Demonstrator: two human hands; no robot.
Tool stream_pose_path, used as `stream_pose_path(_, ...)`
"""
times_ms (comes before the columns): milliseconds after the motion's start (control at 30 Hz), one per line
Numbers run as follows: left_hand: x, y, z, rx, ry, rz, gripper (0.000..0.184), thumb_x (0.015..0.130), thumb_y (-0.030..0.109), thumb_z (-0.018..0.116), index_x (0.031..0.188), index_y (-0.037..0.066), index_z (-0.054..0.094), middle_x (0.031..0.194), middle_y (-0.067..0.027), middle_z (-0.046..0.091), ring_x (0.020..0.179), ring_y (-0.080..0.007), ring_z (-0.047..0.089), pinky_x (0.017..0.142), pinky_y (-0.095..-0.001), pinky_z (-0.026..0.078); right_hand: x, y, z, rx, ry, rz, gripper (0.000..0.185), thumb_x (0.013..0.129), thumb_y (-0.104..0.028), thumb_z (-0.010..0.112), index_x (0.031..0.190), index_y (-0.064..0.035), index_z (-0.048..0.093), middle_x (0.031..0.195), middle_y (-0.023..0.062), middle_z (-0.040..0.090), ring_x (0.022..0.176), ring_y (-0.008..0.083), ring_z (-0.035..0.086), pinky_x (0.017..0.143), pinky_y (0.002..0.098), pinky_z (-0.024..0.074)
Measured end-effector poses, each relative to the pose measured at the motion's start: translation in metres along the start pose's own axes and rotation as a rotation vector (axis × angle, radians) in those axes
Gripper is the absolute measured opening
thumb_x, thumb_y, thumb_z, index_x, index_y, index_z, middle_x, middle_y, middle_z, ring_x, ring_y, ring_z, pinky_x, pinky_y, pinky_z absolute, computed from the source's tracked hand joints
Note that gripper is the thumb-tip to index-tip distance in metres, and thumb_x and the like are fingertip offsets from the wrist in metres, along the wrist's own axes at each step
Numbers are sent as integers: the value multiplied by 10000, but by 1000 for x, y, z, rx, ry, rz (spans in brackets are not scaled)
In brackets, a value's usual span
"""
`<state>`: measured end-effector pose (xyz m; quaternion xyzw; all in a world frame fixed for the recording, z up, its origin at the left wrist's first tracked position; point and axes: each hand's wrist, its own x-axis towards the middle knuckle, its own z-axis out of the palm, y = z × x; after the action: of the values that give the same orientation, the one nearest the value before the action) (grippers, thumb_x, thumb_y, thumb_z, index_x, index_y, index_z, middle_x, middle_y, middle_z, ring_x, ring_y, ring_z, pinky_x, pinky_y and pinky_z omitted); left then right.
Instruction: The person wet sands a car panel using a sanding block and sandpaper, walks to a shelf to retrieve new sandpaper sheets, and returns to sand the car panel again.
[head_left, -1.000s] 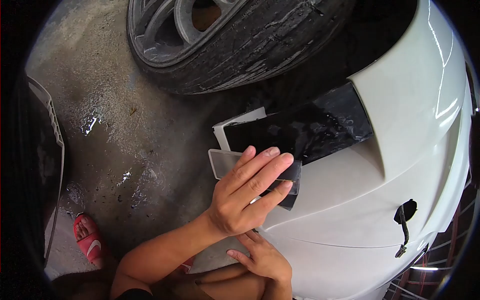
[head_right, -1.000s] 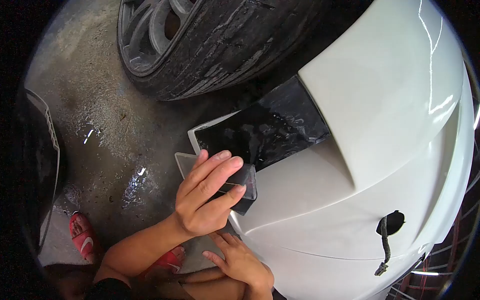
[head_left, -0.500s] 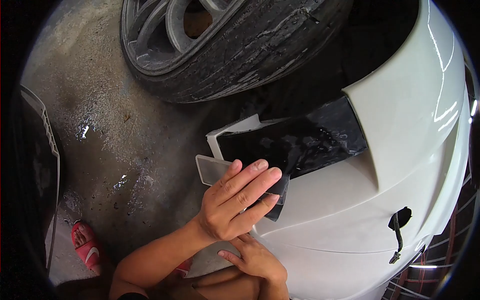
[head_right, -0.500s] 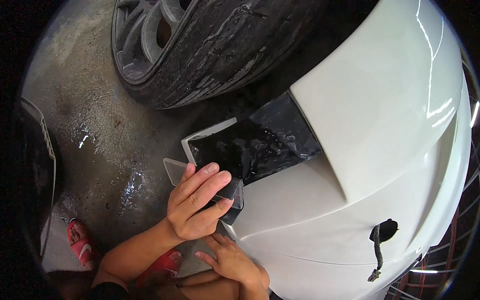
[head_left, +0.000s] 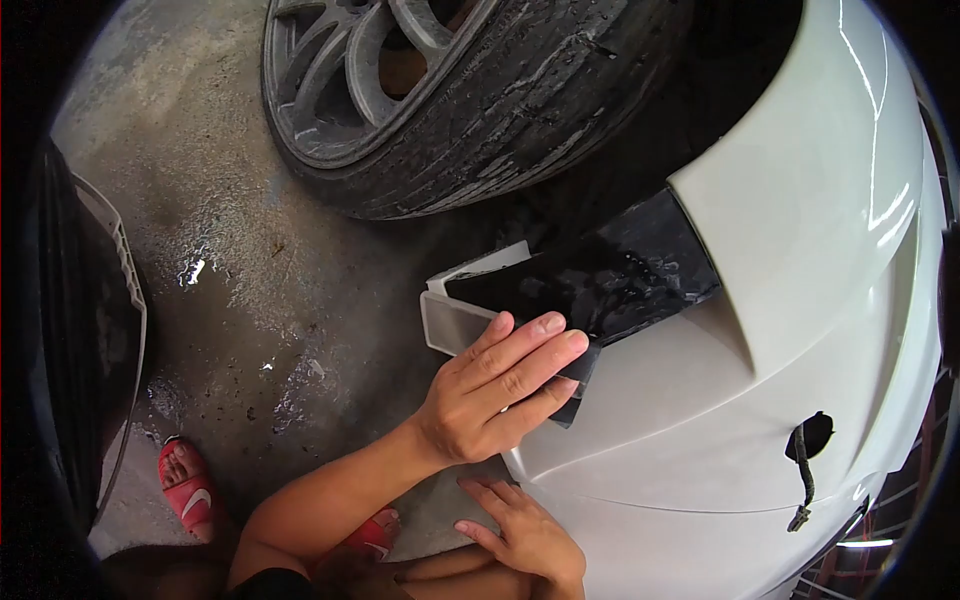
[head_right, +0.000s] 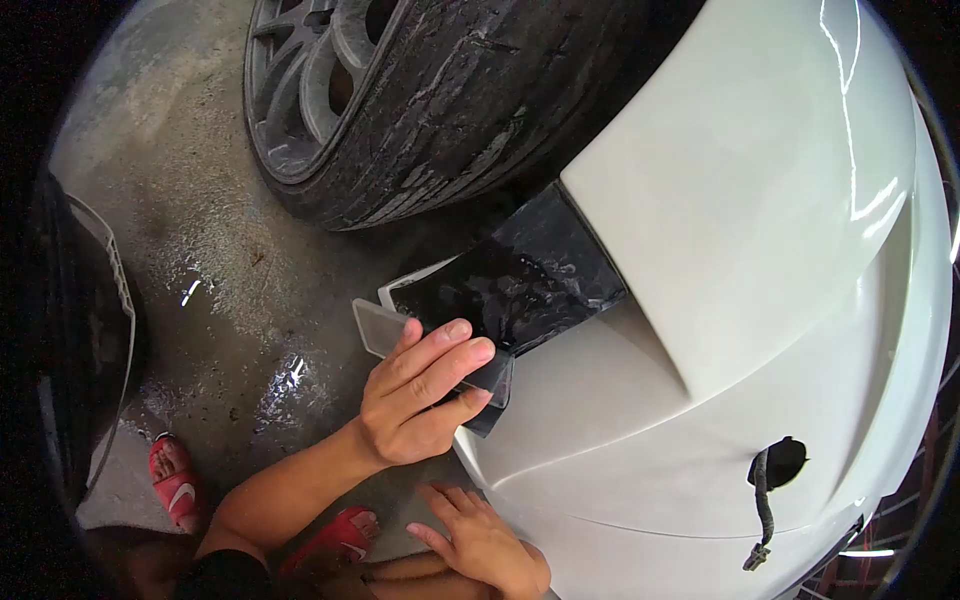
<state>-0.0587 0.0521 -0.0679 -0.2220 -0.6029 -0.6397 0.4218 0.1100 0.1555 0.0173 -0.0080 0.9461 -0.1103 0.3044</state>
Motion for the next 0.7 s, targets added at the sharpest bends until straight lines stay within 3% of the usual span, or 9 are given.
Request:
stream_pose_path(200, -2, -4, 4, 25, 16, 32, 61, 886, 83, 753, 886, 70, 694, 1251, -140, 722, 1270, -320, 635, 1214, -469, 363, -18, -6, -6, 52, 35, -8, 539, 971, -376, 685, 1399, -67, 573, 1318, 184, 621, 1101, 390, 633, 968, 445, 519)
stream_pose_path(300, -7, -2, 4, 46, 20, 40, 54, 888, 70, 742, 883, 64, 689, 1258, -152, 717, 1270, -326, 635, 1212, -474, 364, -33, -10, -13, 49, -41, 139, 587, 986, -359, 657, 1483, -88, 502, 1465, 242, 520, 1321, 433, 526, 1089, 463, 451)
stream_pose_path(600, -20, 3, 5, 66, 33, 14, 42, 876, 11, 695, 901, 44, 688, 1272, -191, 704, 1284, -353, 624, 1211, -490, 353, -50, -1, -15, 80, -4, 120, 582, 991, -361, 649, 1470, -64, 504, 1481, 224, 509, 1334, 440, 506, 1103, 473, 436)
stream_pose_path(700, -25, -2, 7, 24, -13, 26, 244, 796, -102, 665, 991, 41, 698, 1311, -230, 670, 1295, -421, 602, 1214, -536, 317, -55, -1, -15, 77, -7, 111, 579, 993, -358, 646, 1467, -57, 505, 1491, 222, 500, 1343, 444, 495, 1112, 480, 427)
